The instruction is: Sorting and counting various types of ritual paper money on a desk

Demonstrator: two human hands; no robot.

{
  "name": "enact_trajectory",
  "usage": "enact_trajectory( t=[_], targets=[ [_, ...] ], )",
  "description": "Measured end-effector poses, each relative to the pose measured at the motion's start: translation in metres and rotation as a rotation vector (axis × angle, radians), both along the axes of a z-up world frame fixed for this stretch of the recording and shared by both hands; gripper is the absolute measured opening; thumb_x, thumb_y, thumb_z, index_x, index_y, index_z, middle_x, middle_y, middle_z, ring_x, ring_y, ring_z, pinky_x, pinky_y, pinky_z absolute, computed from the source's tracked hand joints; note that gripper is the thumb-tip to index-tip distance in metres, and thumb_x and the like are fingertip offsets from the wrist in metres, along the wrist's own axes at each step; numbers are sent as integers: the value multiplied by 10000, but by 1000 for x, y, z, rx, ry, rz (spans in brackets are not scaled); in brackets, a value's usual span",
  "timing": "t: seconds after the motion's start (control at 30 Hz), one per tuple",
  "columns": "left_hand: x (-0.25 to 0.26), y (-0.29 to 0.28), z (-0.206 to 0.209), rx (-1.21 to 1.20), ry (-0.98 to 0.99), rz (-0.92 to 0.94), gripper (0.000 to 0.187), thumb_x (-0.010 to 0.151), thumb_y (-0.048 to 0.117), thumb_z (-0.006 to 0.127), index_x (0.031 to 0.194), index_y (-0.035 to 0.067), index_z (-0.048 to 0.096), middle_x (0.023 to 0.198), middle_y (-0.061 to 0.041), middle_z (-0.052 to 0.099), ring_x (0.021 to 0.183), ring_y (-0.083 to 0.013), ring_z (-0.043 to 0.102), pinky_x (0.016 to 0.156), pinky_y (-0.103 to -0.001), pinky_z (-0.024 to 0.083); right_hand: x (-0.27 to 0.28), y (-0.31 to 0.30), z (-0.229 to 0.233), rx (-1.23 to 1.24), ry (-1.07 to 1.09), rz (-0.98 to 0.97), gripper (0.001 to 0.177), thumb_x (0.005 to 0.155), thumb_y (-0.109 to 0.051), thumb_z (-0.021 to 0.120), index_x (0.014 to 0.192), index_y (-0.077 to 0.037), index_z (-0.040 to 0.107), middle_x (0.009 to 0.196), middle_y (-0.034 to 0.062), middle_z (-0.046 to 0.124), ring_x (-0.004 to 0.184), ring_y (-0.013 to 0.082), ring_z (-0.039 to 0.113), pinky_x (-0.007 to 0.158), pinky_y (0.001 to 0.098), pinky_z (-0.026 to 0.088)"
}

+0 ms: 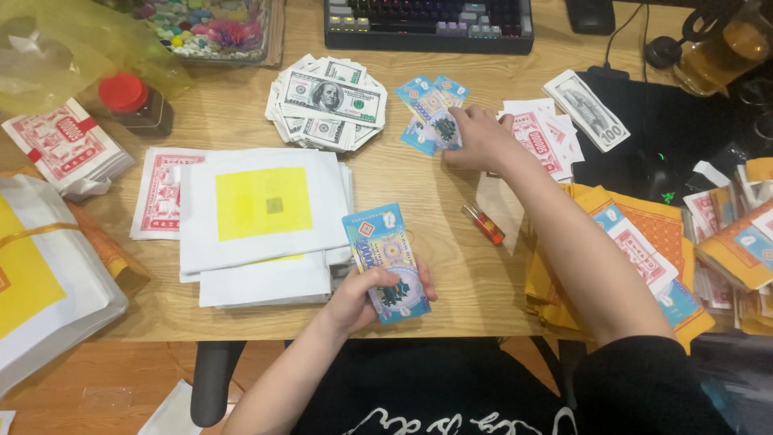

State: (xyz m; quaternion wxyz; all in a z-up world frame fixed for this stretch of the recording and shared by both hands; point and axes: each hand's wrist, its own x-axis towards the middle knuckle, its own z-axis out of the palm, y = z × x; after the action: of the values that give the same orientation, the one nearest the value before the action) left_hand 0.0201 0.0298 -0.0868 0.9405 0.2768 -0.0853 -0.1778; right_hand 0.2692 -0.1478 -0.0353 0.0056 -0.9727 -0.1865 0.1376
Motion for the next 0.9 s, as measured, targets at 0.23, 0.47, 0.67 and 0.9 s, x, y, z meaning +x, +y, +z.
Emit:
enact_trajectory(
  t=[0.23, 0.47, 0.67, 0.9],
  targets=[
    [4, 0, 14, 70, 94, 19, 452, 867, 191, 483, 1259, -29, 428, 989, -254, 628, 875, -361, 689, 806, -532, 577, -6, 0, 10, 70, -34, 3, 807, 789, -458, 651, 1478, -137, 381, 1366, 187, 484, 1273, 373, 474, 976, 560, 283],
    [15, -11, 39, 234, 95, 237, 474, 967, 194, 520, 1296, -145, 488, 1162, -335, 624, 1023, -389, 669, 857, -530, 559, -101, 4, 91, 673, -3, 72, 346, 943, -191, 558, 1250, -46, 628, 1120, 202, 659, 1082, 366, 632, 941, 513, 435],
    [17, -30, 56, 322, 95, 367, 272, 880, 150, 707, 1039, -61, 640, 919, -214, 723, 822, -253, 713, 696, -440, 612, -204, -11, 90, 941, 33, 56, 465, 776, -162, 769, 1216, -55, 662, 981, 140, 709, 875, 273, 703, 781, 375, 561],
    [0, -54, 55, 325, 181, 337, 263, 859, 152, 747, 977, -70, 668, 792, -221, 717, 727, -221, 700, 657, -351, 582, -233, -18, 29, 1231, -74, -143, 461, 667, -12, 858, 1099, -4, 697, 900, 110, 652, 790, 175, 641, 728, 281, 558]
  ],
)
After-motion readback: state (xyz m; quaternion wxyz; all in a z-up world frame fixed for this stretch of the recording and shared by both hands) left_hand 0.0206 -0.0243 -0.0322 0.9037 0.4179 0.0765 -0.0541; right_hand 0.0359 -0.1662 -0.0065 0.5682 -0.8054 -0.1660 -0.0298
